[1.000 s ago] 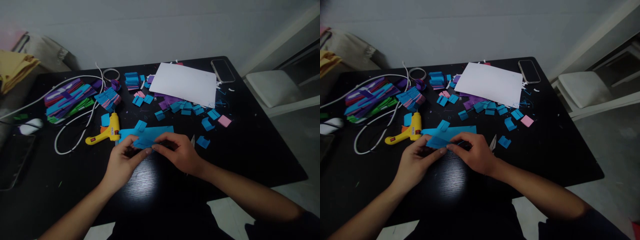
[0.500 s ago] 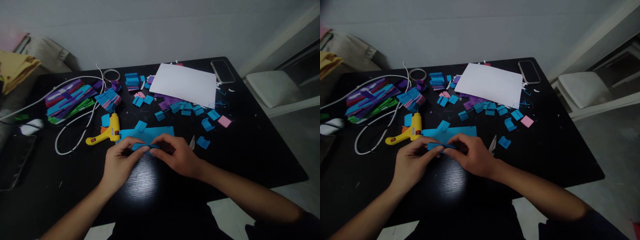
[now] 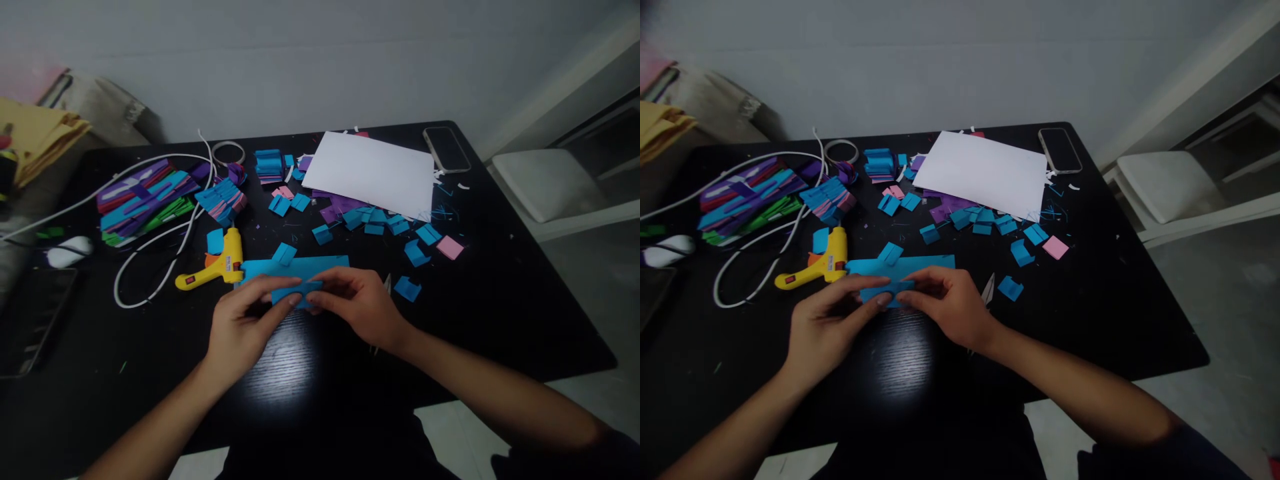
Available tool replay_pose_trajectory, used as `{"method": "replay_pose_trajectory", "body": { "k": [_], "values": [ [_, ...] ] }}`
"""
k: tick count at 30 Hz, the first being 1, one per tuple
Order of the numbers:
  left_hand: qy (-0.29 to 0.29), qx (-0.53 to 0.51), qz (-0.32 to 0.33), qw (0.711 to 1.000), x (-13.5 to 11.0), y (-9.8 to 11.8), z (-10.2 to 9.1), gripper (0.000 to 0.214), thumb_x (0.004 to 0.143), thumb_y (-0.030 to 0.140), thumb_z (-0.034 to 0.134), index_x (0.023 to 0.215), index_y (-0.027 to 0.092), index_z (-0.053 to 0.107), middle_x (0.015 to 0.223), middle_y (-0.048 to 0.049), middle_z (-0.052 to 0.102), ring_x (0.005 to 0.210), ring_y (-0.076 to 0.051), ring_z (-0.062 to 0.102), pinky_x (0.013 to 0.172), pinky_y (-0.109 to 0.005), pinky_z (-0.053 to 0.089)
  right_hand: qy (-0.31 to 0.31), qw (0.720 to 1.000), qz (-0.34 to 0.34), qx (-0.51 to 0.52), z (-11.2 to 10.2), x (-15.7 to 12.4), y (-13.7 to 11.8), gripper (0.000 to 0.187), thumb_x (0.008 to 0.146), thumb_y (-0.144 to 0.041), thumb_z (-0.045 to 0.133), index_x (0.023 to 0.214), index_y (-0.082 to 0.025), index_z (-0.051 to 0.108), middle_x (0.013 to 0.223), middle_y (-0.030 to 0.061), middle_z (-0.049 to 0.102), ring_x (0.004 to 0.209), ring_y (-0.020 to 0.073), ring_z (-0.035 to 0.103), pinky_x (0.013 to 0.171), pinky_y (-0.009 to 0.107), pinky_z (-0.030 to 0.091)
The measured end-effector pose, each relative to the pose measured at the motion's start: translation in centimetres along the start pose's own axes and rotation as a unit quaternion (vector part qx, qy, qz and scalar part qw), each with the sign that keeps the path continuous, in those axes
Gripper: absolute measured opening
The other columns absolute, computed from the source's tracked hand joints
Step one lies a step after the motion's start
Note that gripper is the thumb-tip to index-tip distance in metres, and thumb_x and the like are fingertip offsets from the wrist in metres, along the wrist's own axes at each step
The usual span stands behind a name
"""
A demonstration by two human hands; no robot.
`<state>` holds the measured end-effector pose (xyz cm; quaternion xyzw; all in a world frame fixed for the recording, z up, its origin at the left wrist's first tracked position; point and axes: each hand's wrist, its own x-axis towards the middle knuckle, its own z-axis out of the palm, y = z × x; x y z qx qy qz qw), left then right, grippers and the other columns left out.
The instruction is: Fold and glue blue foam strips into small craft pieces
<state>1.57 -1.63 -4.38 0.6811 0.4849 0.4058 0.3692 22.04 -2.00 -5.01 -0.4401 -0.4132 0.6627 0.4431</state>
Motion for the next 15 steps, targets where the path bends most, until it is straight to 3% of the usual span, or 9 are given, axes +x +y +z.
{"method": "replay_pose_trajectory", "body": {
  "k": [2, 6, 15],
  "values": [
    [-0.023, 0.061, 0.039, 0.997, 0.14, -0.06, -0.39, 0.02, 0.089, 0.022, 0.079, 0.108, 0.026, 0.076, 0.089, 0.0024, 0.076, 0.076, -0.012, 0.068, 0.071, -0.023, 0.055, 0.002, 1.0, 0.014, -0.001, -0.12, 0.07, -0.19, 0.033, 0.071, -0.032, 0.094, 0.097, -0.018, 0.079, 0.078, 0.0011, 0.08, 0.069, 0.0169, 0.076, 0.073, 0.032, 0.063],
    [-0.076, 0.107, 0.108, 0.986, 0.42, -0.34, -0.83, 0.038, 0.085, 0.031, 0.085, 0.117, 0.021, 0.068, 0.106, -0.0028, 0.076, 0.096, -0.018, 0.072, 0.084, -0.027, 0.057, 0.006, 1.0, 0.025, -0.012, -0.36, 0.23, -0.45, 0.034, 0.07, -0.033, 0.094, 0.097, -0.018, 0.079, 0.078, 0.0005, 0.079, 0.069, 0.0162, 0.075, 0.072, 0.03, 0.061],
    [-0.092, 0.113, 0.171, 0.974, 0.49, -0.49, -0.78, 0.041, 0.089, 0.022, 0.08, 0.127, 0.018, 0.065, 0.111, -0.0071, 0.071, 0.101, -0.018, 0.07, 0.089, -0.028, 0.057, -0.011, 0.998, 0.063, 0.014, -0.65, 0.79, -0.13, 0.034, 0.065, -0.032, 0.096, 0.09, -0.019, 0.077, 0.074, -0.0019, 0.077, 0.063, 0.0134, 0.071, 0.066, 0.028, 0.057]
  ]
}}
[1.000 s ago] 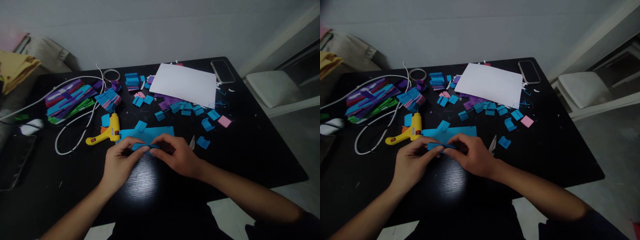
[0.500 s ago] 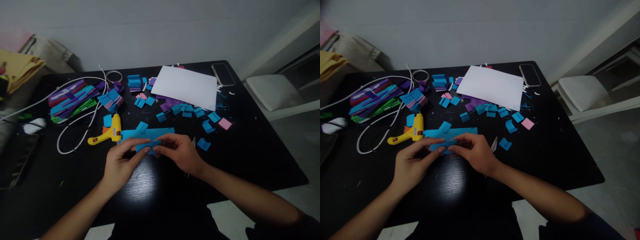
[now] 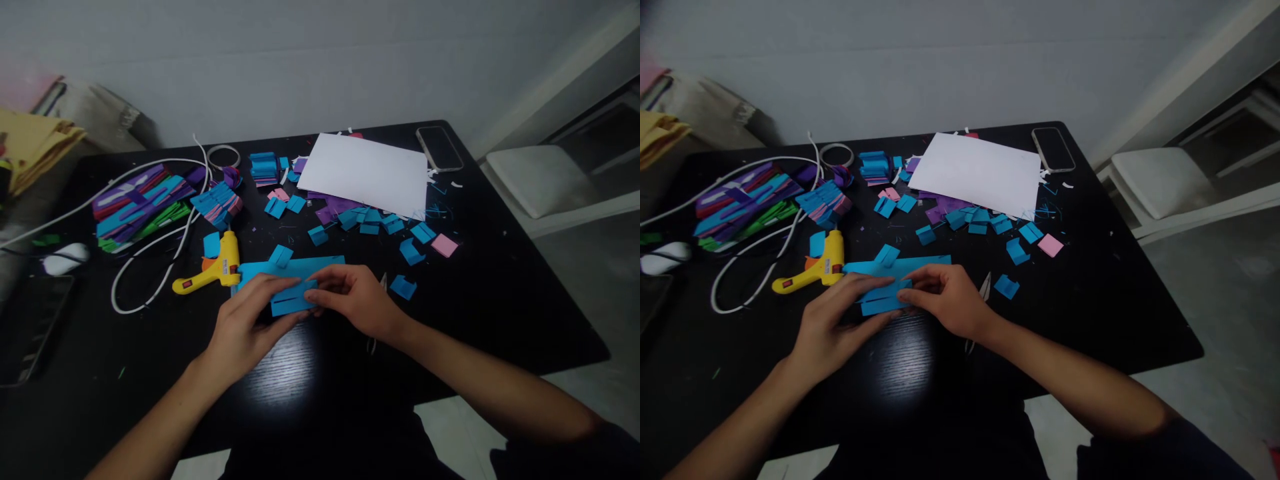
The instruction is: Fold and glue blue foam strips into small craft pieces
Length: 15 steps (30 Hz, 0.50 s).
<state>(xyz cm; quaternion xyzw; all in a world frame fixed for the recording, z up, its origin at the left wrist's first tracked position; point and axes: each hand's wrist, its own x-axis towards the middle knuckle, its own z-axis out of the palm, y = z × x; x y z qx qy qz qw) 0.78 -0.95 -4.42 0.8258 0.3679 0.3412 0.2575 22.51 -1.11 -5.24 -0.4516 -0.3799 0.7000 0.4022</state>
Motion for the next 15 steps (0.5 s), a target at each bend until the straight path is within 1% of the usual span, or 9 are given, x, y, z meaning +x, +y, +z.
{"method": "replay_pose_trajectory", "body": {
  "k": [4, 8, 12, 15],
  "values": [
    [-0.001, 0.0, 0.004, 1.0, -0.2, -0.1, 0.1, 0.042, 0.089, 0.019, 0.081, 0.127, 0.018, 0.065, 0.111, -0.007, 0.071, 0.099, -0.018, 0.071, 0.088, -0.028, 0.058, -0.019, 1.0, 0.009, -0.007, -0.2, 0.1, -0.1, 0.031, 0.067, -0.034, 0.095, 0.085, -0.018, 0.075, 0.073, -0.0021, 0.075, 0.066, 0.0128, 0.069, 0.069, 0.027, 0.055],
    [-0.017, 0.001, 0.02, 1.0, -0.3, -0.4, 0.3, 0.04, 0.09, 0.019, 0.079, 0.128, 0.018, 0.065, 0.111, -0.0079, 0.072, 0.1, -0.019, 0.071, 0.088, -0.029, 0.059, -0.056, 0.997, 0.017, -0.044, -0.7, 0.3, -0.1, 0.03, 0.07, -0.037, 0.093, 0.085, -0.018, 0.076, 0.072, -0.0018, 0.074, 0.068, 0.0131, 0.068, 0.071, 0.027, 0.052],
    [-0.03, -0.007, 0.038, 0.999, -0.3, -0.9, 0.4, 0.039, 0.091, 0.021, 0.077, 0.128, 0.018, 0.064, 0.11, -0.0084, 0.072, 0.1, -0.02, 0.072, 0.088, -0.031, 0.059, -0.092, 0.992, 0.002, -0.089, -1.3, 0.8, 0.1, 0.03, 0.072, -0.041, 0.091, 0.085, -0.018, 0.077, 0.067, -0.0027, 0.071, 0.064, 0.0127, 0.065, 0.067, 0.027, 0.049],
    [-0.035, -0.002, 0.044, 0.998, -0.2, -1.3, 0.7, 0.039, 0.092, 0.021, 0.076, 0.129, 0.018, 0.063, 0.109, -0.0086, 0.072, 0.099, -0.02, 0.071, 0.088, -0.031, 0.06, -0.093, 0.99, -0.012, -0.101, -1.5, 1.2, 0.3, 0.032, 0.072, -0.045, 0.091, 0.084, -0.018, 0.077, 0.068, -0.0033, 0.071, 0.06, 0.0118, 0.062, 0.063, 0.026, 0.048]
  ]
}}
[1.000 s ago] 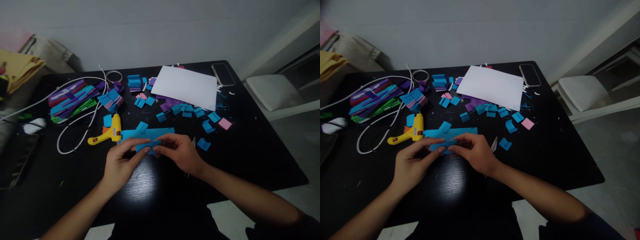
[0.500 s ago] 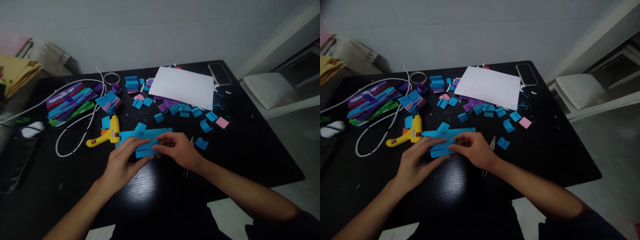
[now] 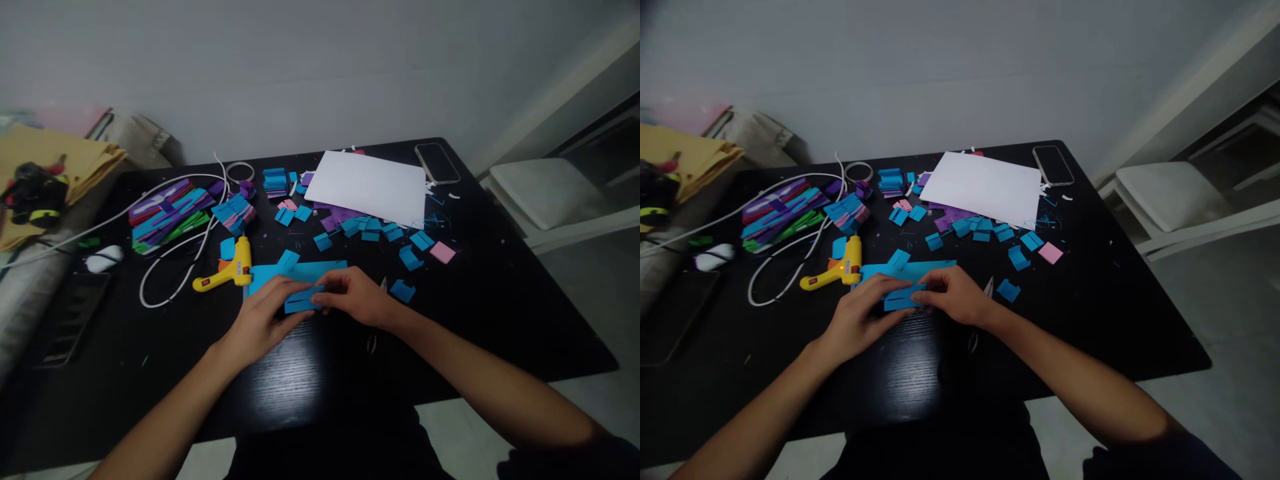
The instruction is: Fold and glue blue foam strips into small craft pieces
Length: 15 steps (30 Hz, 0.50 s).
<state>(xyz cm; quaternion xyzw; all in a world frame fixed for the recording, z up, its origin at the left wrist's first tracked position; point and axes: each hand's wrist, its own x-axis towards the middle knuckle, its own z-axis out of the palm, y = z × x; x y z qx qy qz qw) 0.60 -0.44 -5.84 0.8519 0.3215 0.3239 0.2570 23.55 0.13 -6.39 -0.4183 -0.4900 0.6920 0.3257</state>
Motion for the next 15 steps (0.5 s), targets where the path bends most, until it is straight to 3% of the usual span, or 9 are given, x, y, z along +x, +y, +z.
{"method": "replay_pose_trajectory", "body": {
  "k": [8, 11, 15],
  "values": [
    [0.011, 0.017, 0.001, 1.0, 0.2, -0.6, 0.3, 0.038, 0.095, 0.028, 0.074, 0.13, 0.022, 0.062, 0.112, -0.0087, 0.071, 0.103, -0.022, 0.071, 0.091, -0.036, 0.06, 0.031, 0.999, -0.011, -0.016, 0.2, 0.5, 0.2, 0.034, 0.067, -0.045, 0.093, 0.076, -0.017, 0.076, 0.063, -0.0034, 0.068, 0.05, 0.0096, 0.056, 0.052, 0.024, 0.044],
    [0.01, 0.034, -0.013, 0.999, 0.3, -0.5, 0.1, 0.049, 0.093, 0.031, 0.075, 0.138, 0.021, 0.057, 0.113, -0.0089, 0.07, 0.102, -0.022, 0.07, 0.088, -0.036, 0.059, 0.05, 0.999, -0.019, -0.006, -0.2, 0.8, 0.0, 0.035, 0.066, -0.047, 0.093, 0.076, -0.017, 0.076, 0.067, -0.0016, 0.071, 0.052, 0.0106, 0.057, 0.052, 0.025, 0.046],
    [0.082, 0.057, -0.049, 0.994, 0.5, -0.8, -0.5, 0.052, 0.093, 0.031, 0.073, 0.138, 0.019, 0.051, 0.106, -0.0069, 0.069, 0.093, -0.02, 0.069, 0.083, -0.035, 0.058, 0.111, 0.992, -0.04, 0.033, -1.2, 1.2, -0.1, 0.036, 0.065, -0.046, 0.094, 0.082, -0.018, 0.077, 0.071, -0.0004, 0.072, 0.063, 0.0141, 0.065, 0.062, 0.028, 0.054]
  ]
}}
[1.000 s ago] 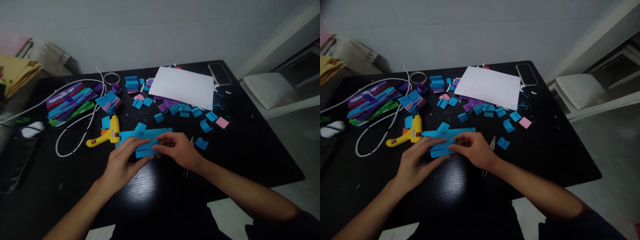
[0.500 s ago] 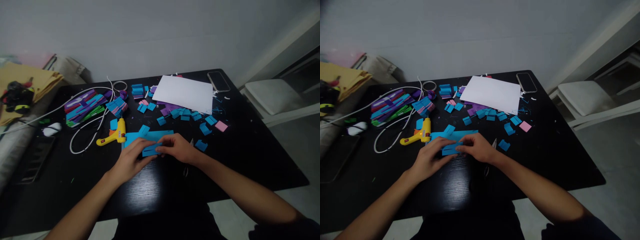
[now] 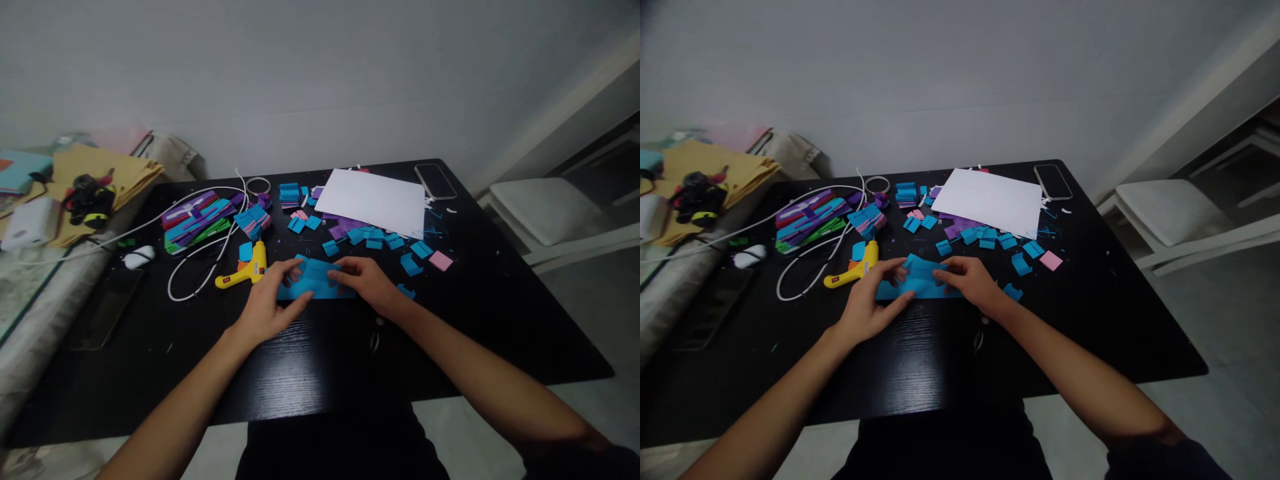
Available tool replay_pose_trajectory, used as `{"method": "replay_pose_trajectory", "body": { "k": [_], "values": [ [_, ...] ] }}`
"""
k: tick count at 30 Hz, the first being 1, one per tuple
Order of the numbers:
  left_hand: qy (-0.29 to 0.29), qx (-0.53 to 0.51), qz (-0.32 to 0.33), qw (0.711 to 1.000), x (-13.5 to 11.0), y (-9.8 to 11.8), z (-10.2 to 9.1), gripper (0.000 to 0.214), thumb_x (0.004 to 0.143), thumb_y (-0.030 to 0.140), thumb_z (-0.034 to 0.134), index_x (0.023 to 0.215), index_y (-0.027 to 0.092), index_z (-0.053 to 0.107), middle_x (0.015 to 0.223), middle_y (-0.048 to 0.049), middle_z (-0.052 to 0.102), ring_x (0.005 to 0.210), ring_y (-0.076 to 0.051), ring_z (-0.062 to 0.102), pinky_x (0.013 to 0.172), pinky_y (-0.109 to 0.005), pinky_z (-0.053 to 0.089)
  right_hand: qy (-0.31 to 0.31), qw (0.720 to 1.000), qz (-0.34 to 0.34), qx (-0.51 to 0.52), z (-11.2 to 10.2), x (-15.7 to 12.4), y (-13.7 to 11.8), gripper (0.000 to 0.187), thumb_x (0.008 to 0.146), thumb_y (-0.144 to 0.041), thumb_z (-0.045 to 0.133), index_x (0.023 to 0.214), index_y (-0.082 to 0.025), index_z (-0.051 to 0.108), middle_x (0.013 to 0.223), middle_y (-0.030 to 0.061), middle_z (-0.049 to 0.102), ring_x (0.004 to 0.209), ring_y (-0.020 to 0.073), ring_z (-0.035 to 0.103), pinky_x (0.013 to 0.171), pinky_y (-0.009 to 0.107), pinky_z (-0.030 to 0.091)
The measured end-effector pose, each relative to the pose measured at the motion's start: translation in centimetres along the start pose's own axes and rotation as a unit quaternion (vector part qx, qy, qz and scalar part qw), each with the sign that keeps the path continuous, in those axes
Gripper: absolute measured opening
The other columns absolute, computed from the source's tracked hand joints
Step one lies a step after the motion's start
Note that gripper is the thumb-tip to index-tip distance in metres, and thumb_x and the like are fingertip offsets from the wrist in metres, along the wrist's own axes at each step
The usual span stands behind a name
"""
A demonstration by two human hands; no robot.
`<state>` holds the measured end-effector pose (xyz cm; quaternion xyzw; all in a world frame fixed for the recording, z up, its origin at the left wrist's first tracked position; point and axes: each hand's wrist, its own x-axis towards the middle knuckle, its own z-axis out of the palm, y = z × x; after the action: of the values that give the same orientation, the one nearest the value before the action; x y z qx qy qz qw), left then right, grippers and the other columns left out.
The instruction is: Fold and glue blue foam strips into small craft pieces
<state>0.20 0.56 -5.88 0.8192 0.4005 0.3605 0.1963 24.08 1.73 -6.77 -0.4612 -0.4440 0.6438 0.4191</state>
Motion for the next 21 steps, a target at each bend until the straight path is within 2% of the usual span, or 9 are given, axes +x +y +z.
{"method": "replay_pose_trajectory", "body": {
  "k": [3, 5, 7, 10, 12, 13, 16, 18, 21],
  "values": [
    [0.047, 0.019, -0.017, 0.999, 0.2, -0.2, -0.2, 0.021, 0.098, 0.027, 0.064, 0.115, 0.018, 0.058, 0.094, -0.0045, 0.067, 0.082, -0.017, 0.066, 0.077, -0.032, 0.056, 0.057, 0.997, -0.016, 0.047, -0.5, 0.5, 0.0, 0.038, 0.065, -0.046, 0.094, 0.088, -0.02, 0.076, 0.08, 0.0, 0.075, 0.075, 0.0163, 0.071, 0.073, 0.031, 0.059],
    [0.024, 0.027, -0.005, 0.999, 0.2, 0.5, 0.0, 0.007, 0.101, 0.025, 0.059, 0.097, 0.018, 0.059, 0.084, -0.0025, 0.064, 0.076, -0.016, 0.063, 0.072, -0.03, 0.053, 0.079, 0.994, -0.022, 0.073, -0.6, 0.6, -0.1, 0.038, 0.065, -0.044, 0.095, 0.089, -0.02, 0.077, 0.085, 0.0011, 0.076, 0.08, 0.0169, 0.073, 0.079, 0.032, 0.06],
    [-0.029, 0.028, 0.023, 0.999, -0.2, 2.1, 0.7, 0.014, 0.101, 0.022, 0.056, 0.088, 0.018, 0.06, 0.077, -0.0013, 0.063, 0.071, -0.015, 0.062, 0.066, -0.028, 0.051, 0.092, 0.991, -0.025, 0.095, -0.6, 0.6, -0.2, 0.038, 0.064, -0.042, 0.096, 0.088, -0.02, 0.077, 0.085, 0.001, 0.077, 0.083, 0.0172, 0.074, 0.083, 0.034, 0.061],
    [-0.14, 0.039, 0.081, 0.986, -1.8, 6.1, 2.7, 0.018, 0.097, 0.023, 0.062, 0.079, 0.019, 0.062, 0.073, -0.0013, 0.064, 0.066, -0.016, 0.062, 0.06, -0.028, 0.049, 0.101, 0.987, -0.025, 0.119, -0.5, 0.5, -0.4, 0.037, 0.061, -0.039, 0.097, 0.085, -0.02, 0.076, 0.084, 0.0006, 0.077, 0.084, 0.0183, 0.075, 0.083, 0.035, 0.062],
    [-0.257, 0.107, 0.115, 0.954, -3.1, 8.8, 4.2, 0.022, 0.097, 0.031, 0.064, 0.08, 0.017, 0.064, 0.074, -0.0045, 0.065, 0.067, -0.02, 0.064, 0.061, -0.033, 0.051, 0.104, 0.986, -0.027, 0.129, -0.5, 0.4, -0.5, 0.035, 0.06, -0.036, 0.098, 0.083, -0.02, 0.077, 0.084, 0.0009, 0.077, 0.084, 0.0188, 0.075, 0.08, 0.034, 0.063],
    [-0.288, 0.132, 0.111, 0.942, -3.5, 10.0, 4.9, 0.023, 0.096, 0.035, 0.066, 0.082, 0.016, 0.066, 0.076, -0.0062, 0.066, 0.069, -0.022, 0.065, 0.06, -0.035, 0.051, 0.105, 0.985, -0.028, 0.134, -0.4, 0.4, -0.6, 0.034, 0.06, -0.035, 0.098, 0.082, -0.02, 0.077, 0.083, 0.0009, 0.077, 0.084, 0.0187, 0.075, 0.08, 0.034, 0.063],
    [-0.336, 0.198, 0.071, 0.918, -3.5, 12.4, 6.2, 0.018, 0.097, 0.029, 0.062, 0.091, 0.014, 0.069, 0.084, -0.0101, 0.066, 0.077, -0.026, 0.066, 0.057, -0.035, 0.049, 0.107, 0.983, -0.035, 0.147, -0.3, 0.3, -0.7, 0.033, 0.058, -0.033, 0.099, 0.08, -0.02, 0.077, 0.082, 0.0004, 0.078, 0.083, 0.0179, 0.074, 0.083, 0.034, 0.063],
    [-0.386, 0.236, 0.037, 0.891, -2.3, 13.2, 6.4, 0.017, 0.096, 0.017, 0.059, 0.086, 0.012, 0.071, 0.082, -0.0113, 0.065, 0.079, -0.027, 0.066, 0.059, -0.036, 0.049, 0.107, 0.982, -0.039, 0.153, -0.3, 0.3, -0.8, 0.033, 0.058, -0.033, 0.099, 0.079, -0.019, 0.077, 0.082, 0.0004, 0.078, 0.084, 0.0179, 0.075, 0.086, 0.034, 0.062],
    [-0.387, 0.252, 0.026, 0.886, -0.2, 13.7, 6.5, 0.017, 0.093, 0.015, 0.059, 0.085, 0.008, 0.073, 0.082, -0.0148, 0.065, 0.083, -0.03, 0.065, 0.062, -0.038, 0.05, 0.114, 0.979, -0.046, 0.163, -0.4, 0.3, -1.0, 0.033, 0.057, -0.033, 0.1, 0.077, -0.02, 0.077, 0.079, -0.0007, 0.078, 0.083, 0.0183, 0.076, 0.089, 0.036, 0.062]
  ]
}}
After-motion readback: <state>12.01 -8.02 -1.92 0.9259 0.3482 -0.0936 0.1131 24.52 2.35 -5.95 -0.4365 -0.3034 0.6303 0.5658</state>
